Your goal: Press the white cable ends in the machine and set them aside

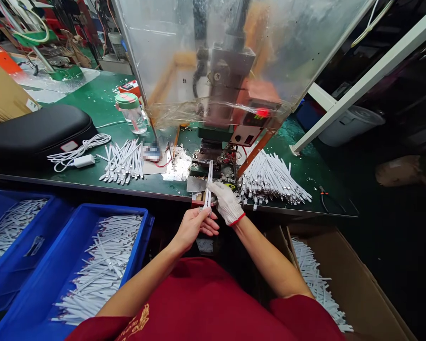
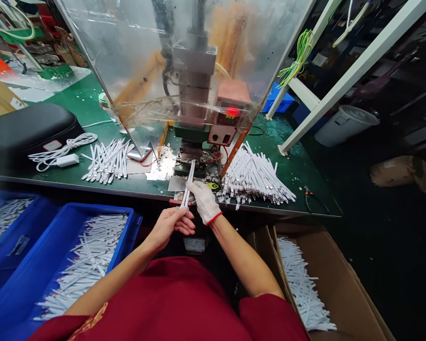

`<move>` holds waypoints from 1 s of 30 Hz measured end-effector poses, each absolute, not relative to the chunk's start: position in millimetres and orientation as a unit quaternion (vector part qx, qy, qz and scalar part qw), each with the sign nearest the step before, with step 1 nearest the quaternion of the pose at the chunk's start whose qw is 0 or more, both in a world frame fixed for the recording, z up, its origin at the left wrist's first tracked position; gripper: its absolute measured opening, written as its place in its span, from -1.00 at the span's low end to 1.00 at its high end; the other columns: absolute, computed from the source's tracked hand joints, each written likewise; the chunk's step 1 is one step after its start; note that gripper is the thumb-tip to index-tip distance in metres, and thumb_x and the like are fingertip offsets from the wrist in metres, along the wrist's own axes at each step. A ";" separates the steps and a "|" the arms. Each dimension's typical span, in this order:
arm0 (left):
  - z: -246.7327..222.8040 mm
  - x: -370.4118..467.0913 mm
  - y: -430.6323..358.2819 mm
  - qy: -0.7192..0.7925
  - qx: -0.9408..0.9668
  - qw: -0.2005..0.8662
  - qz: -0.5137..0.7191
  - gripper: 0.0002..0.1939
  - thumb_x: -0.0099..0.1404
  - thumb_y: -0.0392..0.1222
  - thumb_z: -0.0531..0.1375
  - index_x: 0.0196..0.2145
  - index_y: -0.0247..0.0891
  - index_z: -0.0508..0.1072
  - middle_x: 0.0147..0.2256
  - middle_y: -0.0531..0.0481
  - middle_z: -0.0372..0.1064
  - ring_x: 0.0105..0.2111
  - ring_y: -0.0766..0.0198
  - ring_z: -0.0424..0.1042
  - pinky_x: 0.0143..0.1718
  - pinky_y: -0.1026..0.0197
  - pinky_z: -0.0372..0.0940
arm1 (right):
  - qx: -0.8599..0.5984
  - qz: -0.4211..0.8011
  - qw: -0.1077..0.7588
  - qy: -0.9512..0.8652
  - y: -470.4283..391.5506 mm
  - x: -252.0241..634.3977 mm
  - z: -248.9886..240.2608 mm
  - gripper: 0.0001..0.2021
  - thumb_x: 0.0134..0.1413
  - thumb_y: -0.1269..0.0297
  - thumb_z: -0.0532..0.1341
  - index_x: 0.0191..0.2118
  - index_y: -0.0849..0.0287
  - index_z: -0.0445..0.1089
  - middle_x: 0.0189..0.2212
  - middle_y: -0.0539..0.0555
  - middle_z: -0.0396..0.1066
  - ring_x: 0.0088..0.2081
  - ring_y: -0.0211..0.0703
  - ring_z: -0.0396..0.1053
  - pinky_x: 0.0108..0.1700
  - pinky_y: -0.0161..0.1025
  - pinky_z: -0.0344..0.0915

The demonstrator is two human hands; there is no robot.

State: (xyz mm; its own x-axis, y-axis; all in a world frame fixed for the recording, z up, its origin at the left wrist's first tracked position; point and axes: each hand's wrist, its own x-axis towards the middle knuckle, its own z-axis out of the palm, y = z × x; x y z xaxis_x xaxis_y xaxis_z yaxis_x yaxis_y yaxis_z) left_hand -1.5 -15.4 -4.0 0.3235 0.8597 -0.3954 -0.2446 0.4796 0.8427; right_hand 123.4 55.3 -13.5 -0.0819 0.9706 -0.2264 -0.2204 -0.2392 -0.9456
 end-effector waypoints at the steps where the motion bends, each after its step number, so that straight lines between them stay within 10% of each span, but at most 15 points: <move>1: -3.9 -1.6 -15.6 0.444 0.346 0.737 0.375 -0.50 0.16 0.19 0.22 -0.37 -0.42 0.44 -0.51 -0.18 0.51 -0.54 0.15 0.54 -0.56 0.31 0.34 | -0.482 0.622 0.480 -0.388 54.5 122.6 -12.0 -0.63 -0.06 -0.02 0.31 -0.49 0.18 0.26 -0.65 -0.10 0.24 -0.68 -0.41 0.14 -0.68 -0.44 0.07; 30: -1.3 4.8 -7.2 0.442 0.363 0.744 0.347 -0.35 0.12 0.36 0.16 -0.37 -0.42 0.47 -0.53 -0.18 0.49 -0.56 0.17 0.52 -0.55 0.29 0.34 | -0.484 0.608 0.516 -0.361 115.2 122.3 -13.4 -0.69 -0.17 0.04 0.34 -0.44 0.23 0.45 -0.56 0.02 0.38 -0.58 -0.29 0.26 -0.57 -0.34 0.19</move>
State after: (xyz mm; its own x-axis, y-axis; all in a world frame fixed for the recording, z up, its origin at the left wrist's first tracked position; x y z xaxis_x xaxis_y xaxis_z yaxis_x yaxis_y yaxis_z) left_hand 4.8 -7.2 -1.3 0.3698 0.8362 -0.4049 -0.1948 0.4959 0.8463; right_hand 122.3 115.2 -13.4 0.0010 0.9767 -0.2146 -0.2784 -0.2058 -0.9382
